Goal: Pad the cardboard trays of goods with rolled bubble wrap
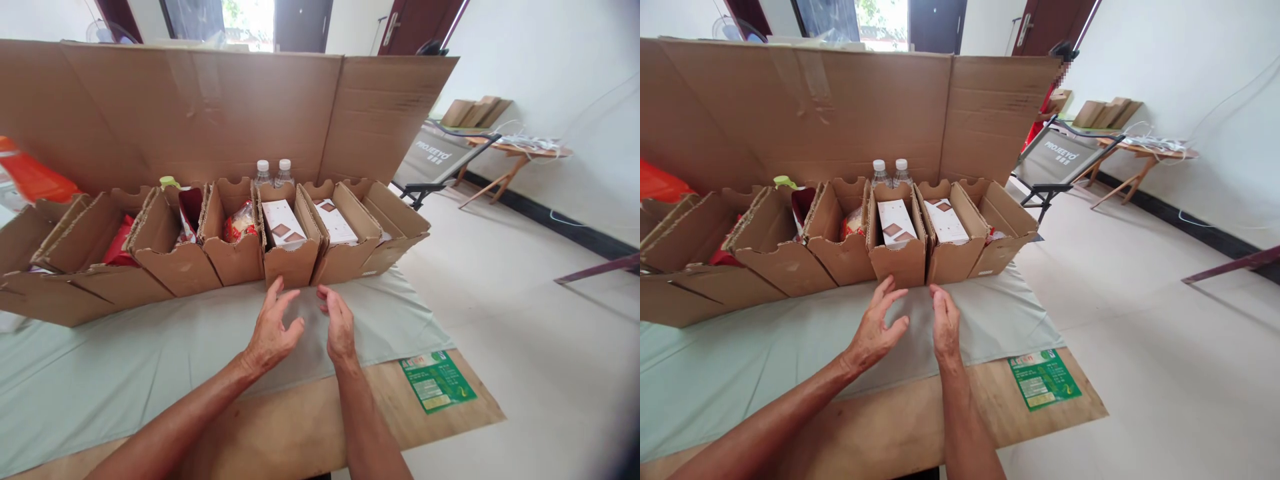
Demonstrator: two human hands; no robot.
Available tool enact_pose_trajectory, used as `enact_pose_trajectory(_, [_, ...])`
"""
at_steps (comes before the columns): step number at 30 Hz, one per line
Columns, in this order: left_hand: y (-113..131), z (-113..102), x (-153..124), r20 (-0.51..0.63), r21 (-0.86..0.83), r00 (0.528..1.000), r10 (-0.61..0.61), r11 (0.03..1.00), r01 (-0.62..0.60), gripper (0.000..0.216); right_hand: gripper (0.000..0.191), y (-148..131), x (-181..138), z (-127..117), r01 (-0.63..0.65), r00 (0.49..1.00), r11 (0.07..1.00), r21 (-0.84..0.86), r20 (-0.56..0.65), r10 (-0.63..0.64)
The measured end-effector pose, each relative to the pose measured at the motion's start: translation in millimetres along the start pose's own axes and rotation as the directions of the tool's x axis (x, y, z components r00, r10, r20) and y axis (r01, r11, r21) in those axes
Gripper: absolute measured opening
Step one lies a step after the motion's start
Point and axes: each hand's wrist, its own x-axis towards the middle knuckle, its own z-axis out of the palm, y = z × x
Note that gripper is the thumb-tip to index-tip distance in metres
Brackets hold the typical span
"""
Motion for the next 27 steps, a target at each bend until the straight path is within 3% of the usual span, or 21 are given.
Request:
enact_pose_trajectory(6, [-9,-26,-1,-0.285,0.048,0.955,0.078,0.997,-0.067,0.048,0.044,-20,4,4,0.101,0.995,0.991,-0.087,0.01,-0.101])
enact_pose_trajectory(9, [-12,-33,5,-0.306,0.037,0.95,0.064,0.998,-0.055,0.053,0.038,-56,9,4,0.318,0.947,0.918,-0.237,0.038,-0.319])
enact_pose_trajectory(11, [-12,-32,11,-0.295,0.01,0.954,0.047,0.999,-0.046,0.054,0.041,-83,18,6,0.446,0.894,0.825,-0.346,0.135,-0.426])
enact_pose_trajectory(14, [-12,-27,21,-0.293,-0.038,0.956,0.02,0.999,-0.032,0.055,0.053,-113,37,15,0.506,0.862,0.706,-0.495,0.318,-0.395])
enact_pose_trajectory(16, [-15,-24,29,-0.306,-0.038,0.952,0.015,0.999,-0.028,0.051,0.05,-124,50,22,0.503,0.864,0.621,-0.602,0.378,-0.334])
enact_pose_trajectory(20, [-24,-24,47,-0.352,-0.002,0.936,0.013,1.0,-0.015,0.039,0.016,-129,58,31,0.483,0.875,0.534,-0.694,0.36,-0.322])
enact_pose_trajectory(27, [-34,-26,67,-0.379,0.04,0.925,-0.008,0.999,0.025,0.033,0.018,-123,53,28,0.471,0.878,0.512,-0.718,0.324,-0.352])
